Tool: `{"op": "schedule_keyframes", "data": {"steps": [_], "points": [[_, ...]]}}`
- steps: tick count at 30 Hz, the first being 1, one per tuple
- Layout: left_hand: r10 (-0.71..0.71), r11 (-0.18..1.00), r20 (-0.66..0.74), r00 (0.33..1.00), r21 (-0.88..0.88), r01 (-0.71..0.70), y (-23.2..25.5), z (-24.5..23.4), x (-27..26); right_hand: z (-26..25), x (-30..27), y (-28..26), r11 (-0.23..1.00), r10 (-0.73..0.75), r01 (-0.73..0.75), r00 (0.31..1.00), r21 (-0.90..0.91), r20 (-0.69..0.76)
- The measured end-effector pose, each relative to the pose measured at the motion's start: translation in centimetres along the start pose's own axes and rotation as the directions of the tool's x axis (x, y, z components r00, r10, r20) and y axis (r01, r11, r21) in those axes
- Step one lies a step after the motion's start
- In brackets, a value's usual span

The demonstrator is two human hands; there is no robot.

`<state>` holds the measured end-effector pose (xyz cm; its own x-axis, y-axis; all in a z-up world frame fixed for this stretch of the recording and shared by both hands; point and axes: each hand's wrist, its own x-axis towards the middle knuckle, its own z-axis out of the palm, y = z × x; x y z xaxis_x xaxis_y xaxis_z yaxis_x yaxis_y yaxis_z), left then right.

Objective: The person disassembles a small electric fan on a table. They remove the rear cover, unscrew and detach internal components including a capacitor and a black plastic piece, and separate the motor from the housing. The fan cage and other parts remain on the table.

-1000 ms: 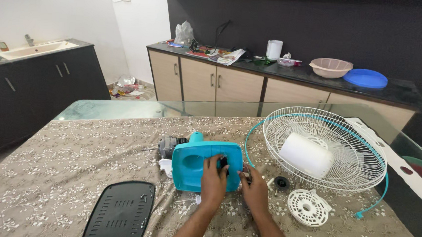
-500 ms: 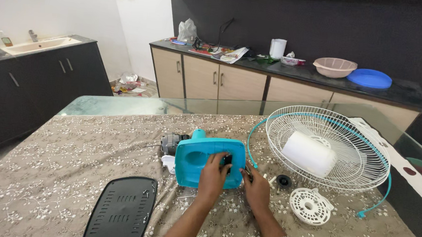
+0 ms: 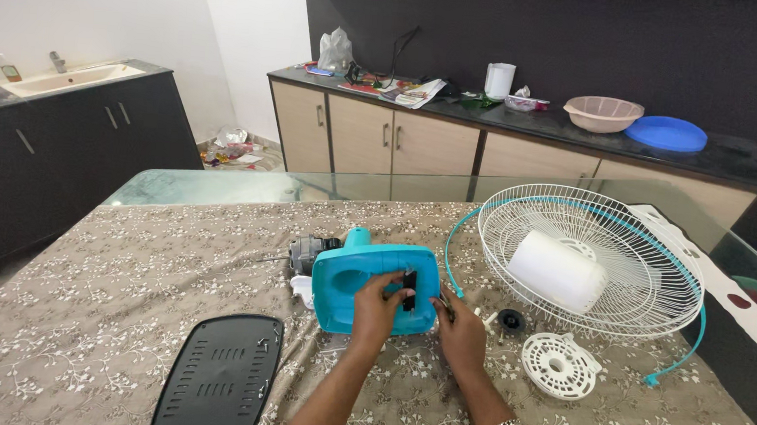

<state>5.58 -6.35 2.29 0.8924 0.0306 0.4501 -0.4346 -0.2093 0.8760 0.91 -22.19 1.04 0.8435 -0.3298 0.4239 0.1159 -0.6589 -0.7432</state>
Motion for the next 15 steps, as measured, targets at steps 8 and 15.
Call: {"op": "schedule_keyframes", "data": {"steps": [8,15], "points": [[-0.011,0.993,0.033,0.999,-0.118,0.015,-0.4,-0.5,-1.5,0.6,0.0,0.8,0.947,-0.287,0.317,0.911,0.057,-0.298],[-0.032,0.947,-0.099,0.995,-0.322,-0.001,-1.6,-0.3,-2.4,2.2,-1.2,0.9,0.926,-0.313,0.312,0.949,0.212,-0.028]]}}
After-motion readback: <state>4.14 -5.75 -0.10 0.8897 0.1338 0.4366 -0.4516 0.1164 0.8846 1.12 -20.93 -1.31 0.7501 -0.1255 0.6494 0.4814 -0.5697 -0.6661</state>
